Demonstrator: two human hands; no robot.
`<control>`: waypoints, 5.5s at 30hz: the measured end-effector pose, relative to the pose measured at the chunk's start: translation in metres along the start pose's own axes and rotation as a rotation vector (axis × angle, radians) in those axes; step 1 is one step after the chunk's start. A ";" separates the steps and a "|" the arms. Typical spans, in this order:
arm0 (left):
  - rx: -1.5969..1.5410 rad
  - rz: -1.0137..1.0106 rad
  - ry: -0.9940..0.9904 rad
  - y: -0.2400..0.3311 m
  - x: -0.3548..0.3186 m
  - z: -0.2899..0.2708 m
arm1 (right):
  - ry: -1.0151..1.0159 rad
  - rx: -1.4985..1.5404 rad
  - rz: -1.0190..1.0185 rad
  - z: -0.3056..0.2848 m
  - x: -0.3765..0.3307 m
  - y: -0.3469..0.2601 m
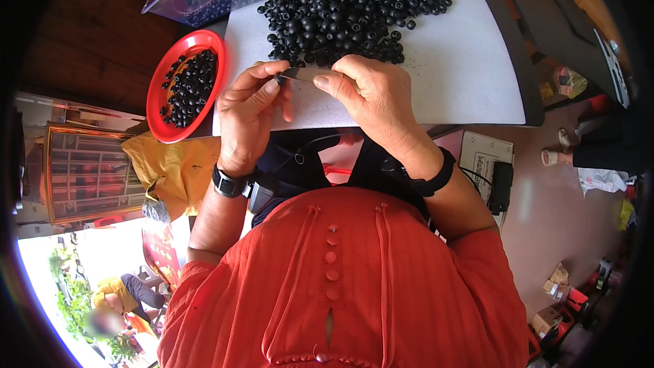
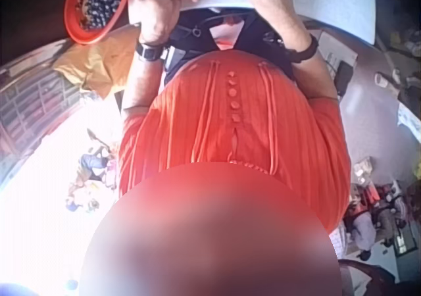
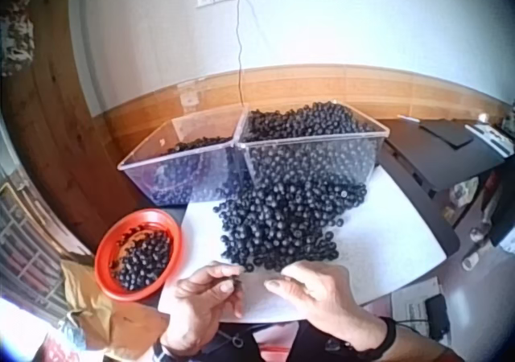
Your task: Sorting black berries and using a small knife to trim stems or ends on a cutting board.
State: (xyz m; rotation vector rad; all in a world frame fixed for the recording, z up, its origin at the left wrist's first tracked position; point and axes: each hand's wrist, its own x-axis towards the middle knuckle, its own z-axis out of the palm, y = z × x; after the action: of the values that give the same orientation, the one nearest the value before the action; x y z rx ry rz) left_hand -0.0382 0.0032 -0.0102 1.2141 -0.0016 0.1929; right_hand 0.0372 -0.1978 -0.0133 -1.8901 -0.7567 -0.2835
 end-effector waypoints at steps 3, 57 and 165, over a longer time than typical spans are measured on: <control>0.076 0.039 -0.008 -0.001 -0.001 0.002 | -0.003 0.001 -0.009 0.000 0.000 0.001; 1.714 0.295 0.413 0.057 -0.003 -0.112 | 0.118 0.256 -0.067 -0.008 -0.008 0.003; -0.006 0.139 -0.011 -0.003 -0.001 -0.008 | -0.029 -0.008 -0.026 0.016 0.006 -0.004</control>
State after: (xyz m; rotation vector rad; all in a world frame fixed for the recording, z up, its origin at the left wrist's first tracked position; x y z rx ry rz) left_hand -0.0395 0.0093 -0.0163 1.2098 -0.0964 0.3077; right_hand 0.0375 -0.1804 -0.0142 -1.8970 -0.8012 -0.2765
